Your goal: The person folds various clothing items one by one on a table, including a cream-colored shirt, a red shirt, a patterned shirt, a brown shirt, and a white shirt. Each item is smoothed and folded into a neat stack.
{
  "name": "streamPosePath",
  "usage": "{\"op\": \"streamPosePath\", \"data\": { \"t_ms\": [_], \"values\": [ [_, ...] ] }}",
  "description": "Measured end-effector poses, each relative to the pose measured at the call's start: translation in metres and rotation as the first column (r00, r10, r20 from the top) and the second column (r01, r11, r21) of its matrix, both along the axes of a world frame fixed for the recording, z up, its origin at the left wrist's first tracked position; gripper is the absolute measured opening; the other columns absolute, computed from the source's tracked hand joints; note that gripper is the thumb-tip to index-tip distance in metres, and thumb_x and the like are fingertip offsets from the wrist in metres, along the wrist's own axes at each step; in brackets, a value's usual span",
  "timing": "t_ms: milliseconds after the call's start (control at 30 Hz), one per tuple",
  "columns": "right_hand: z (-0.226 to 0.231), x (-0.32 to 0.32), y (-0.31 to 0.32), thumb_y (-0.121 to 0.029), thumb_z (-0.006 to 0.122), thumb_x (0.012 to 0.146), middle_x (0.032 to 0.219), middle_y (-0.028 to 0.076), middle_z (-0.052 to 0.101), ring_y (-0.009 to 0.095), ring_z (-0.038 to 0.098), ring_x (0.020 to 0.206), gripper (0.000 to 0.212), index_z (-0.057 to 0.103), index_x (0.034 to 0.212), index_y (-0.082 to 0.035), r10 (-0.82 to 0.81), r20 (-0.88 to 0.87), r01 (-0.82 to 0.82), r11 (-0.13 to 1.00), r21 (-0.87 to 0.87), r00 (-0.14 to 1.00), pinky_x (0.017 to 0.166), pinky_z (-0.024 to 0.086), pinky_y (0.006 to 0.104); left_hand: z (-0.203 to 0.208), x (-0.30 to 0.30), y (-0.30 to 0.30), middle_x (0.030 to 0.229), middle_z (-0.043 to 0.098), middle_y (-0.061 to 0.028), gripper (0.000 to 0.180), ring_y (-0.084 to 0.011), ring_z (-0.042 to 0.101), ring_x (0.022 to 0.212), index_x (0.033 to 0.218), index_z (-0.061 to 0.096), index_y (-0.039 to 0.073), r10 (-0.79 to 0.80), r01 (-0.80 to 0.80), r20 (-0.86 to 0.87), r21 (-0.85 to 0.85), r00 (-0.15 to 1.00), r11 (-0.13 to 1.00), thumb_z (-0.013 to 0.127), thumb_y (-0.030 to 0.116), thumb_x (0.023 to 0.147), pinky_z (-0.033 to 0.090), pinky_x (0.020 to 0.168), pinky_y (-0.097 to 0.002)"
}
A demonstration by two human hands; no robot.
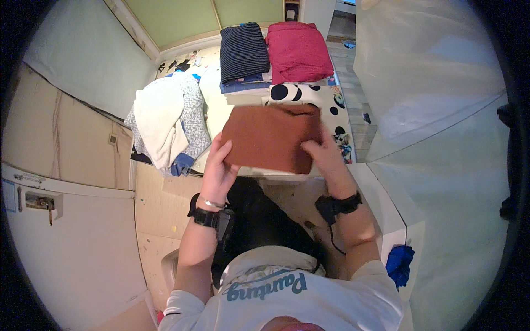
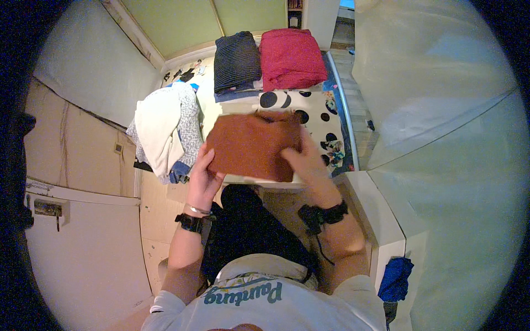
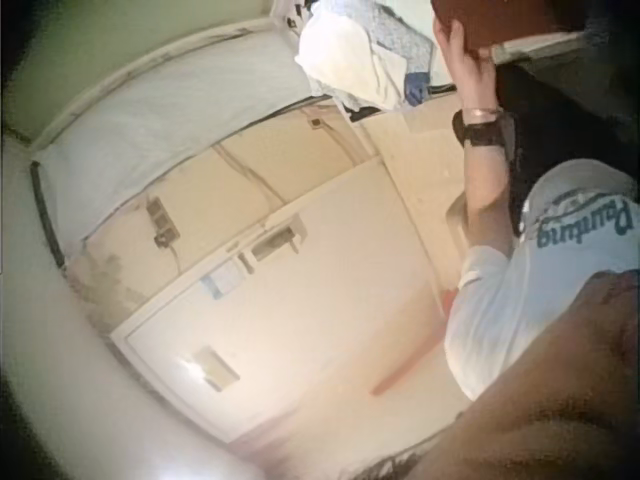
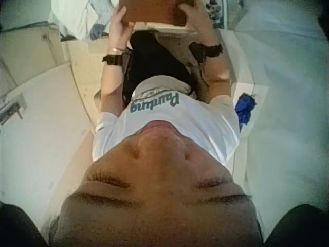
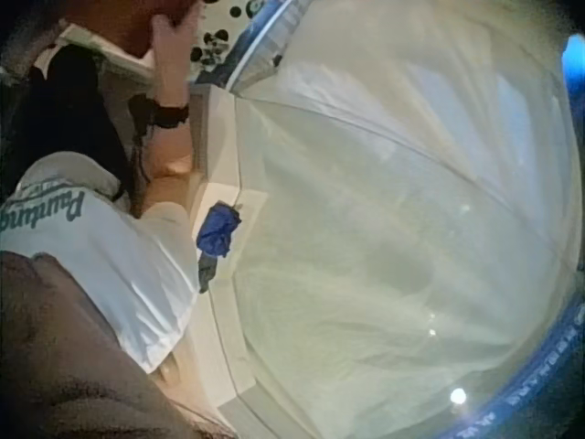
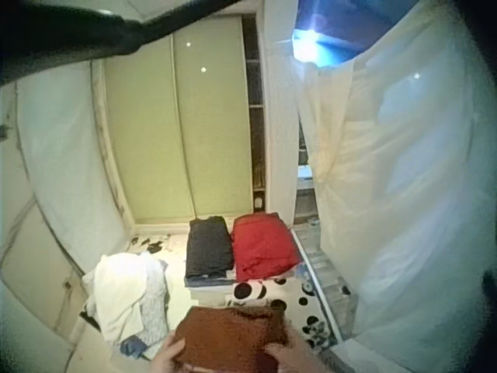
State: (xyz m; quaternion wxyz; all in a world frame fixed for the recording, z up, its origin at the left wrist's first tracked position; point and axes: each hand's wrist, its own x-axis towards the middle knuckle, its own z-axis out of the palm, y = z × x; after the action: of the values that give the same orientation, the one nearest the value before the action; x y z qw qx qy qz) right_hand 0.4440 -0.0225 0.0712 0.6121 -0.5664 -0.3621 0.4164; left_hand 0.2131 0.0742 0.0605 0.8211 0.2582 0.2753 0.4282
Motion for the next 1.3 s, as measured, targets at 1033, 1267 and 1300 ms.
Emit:
{"op": "streamPosePath", "data": {
  "t_ms": [1033, 1267, 1300],
  "values": [
    [-0.064, -0.003, 0.061, -0.028, 0.055, 0.089, 0.141, 0.019, 0.044, 0.044, 0.037, 0.131, 0.047, 0.053, 0.131, -0.008, 0.054, 0.991, 0.173, 0.982, -0.075, 0.126, 0.106, 0.027, 0.0622, -0.061, 0.084, 0.022, 0.143, 0.038, -0.0259, 0.051, -0.0473, 0.037, 0.130, 0.135, 0.045, 0.003, 0.431, 0.681, -0.700, 0.695, 0.569, 0.231, 0.057, 0.017, 0.088, 0.036, 0.107, -0.0460],
    [-0.058, -0.085, 0.083, -0.021, 0.063, 0.086, 0.127, 0.020, 0.056, 0.035, 0.055, 0.115, 0.041, 0.058, 0.121, -0.002, 0.204, 0.921, -0.276, 0.955, -0.112, 0.332, 0.104, 0.034, 0.0564, -0.107, -0.042, 0.054, 0.135, 0.038, -0.0375, 0.060, -0.0489, 0.039, 0.127, 0.132, 0.042, -0.007, 0.714, 0.427, -0.675, 0.710, 0.185, 0.561, 0.066, 0.016, 0.082, 0.035, 0.108, -0.0470],
    [-0.058, -0.095, 0.089, -0.020, 0.063, 0.086, 0.128, 0.020, 0.056, 0.036, 0.055, 0.115, 0.039, 0.059, 0.121, -0.002, 0.256, 0.891, -0.312, 0.940, -0.138, 0.376, 0.104, 0.035, 0.0537, -0.101, -0.058, 0.066, 0.137, 0.037, -0.0368, 0.060, -0.0493, 0.039, 0.127, 0.131, 0.042, -0.007, 0.694, 0.376, -0.711, 0.678, 0.114, 0.632, 0.067, 0.016, 0.081, 0.035, 0.108, -0.0472]
  ]
}}
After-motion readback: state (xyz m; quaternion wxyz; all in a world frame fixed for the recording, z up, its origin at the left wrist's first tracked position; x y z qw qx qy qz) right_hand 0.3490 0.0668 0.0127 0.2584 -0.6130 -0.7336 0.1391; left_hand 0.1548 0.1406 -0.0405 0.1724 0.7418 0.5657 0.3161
